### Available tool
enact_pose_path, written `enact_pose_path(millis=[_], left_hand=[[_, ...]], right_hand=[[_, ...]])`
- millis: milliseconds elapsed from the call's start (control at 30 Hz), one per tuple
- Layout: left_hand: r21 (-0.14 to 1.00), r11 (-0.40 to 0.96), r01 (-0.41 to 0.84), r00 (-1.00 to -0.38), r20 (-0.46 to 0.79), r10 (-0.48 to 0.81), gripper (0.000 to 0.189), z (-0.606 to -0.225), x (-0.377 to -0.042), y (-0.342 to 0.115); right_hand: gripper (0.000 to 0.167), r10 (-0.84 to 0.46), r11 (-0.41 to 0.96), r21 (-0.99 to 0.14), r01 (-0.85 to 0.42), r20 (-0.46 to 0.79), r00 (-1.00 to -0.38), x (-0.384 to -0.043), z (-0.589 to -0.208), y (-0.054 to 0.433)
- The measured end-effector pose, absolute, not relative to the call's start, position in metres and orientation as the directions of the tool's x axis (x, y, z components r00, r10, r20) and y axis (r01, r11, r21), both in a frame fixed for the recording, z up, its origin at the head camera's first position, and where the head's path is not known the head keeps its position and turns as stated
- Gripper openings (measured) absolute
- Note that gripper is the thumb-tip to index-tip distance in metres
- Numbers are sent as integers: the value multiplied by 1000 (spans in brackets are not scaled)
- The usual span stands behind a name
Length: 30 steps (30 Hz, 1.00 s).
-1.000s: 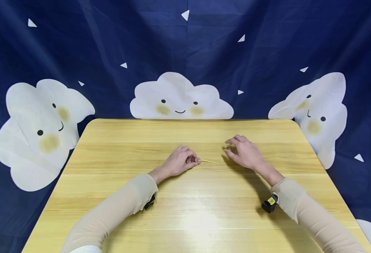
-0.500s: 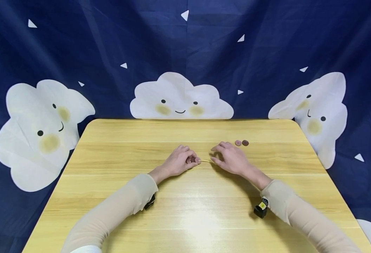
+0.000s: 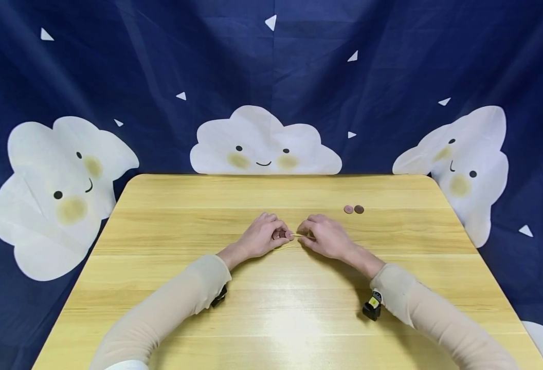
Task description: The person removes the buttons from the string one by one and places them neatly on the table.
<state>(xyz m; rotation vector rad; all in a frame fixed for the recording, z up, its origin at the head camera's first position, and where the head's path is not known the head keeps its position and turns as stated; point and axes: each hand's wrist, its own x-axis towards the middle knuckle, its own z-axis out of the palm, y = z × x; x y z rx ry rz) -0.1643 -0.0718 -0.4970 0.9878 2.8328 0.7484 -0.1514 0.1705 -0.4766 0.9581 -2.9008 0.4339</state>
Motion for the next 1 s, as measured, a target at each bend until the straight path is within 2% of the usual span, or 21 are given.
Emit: enact_pose_path(millis=[400,1000], left_hand=[[461,685,564,-802,107,588,28,-497,-164,-72],[465,704,536,-819,84,568,41,-496,-160,-80]], right_hand=[[6,-580,769,-250,-588,116,-807,-153,-481,166],[4,-570,769,-253,-587,146,-809,-152,-481,172]])
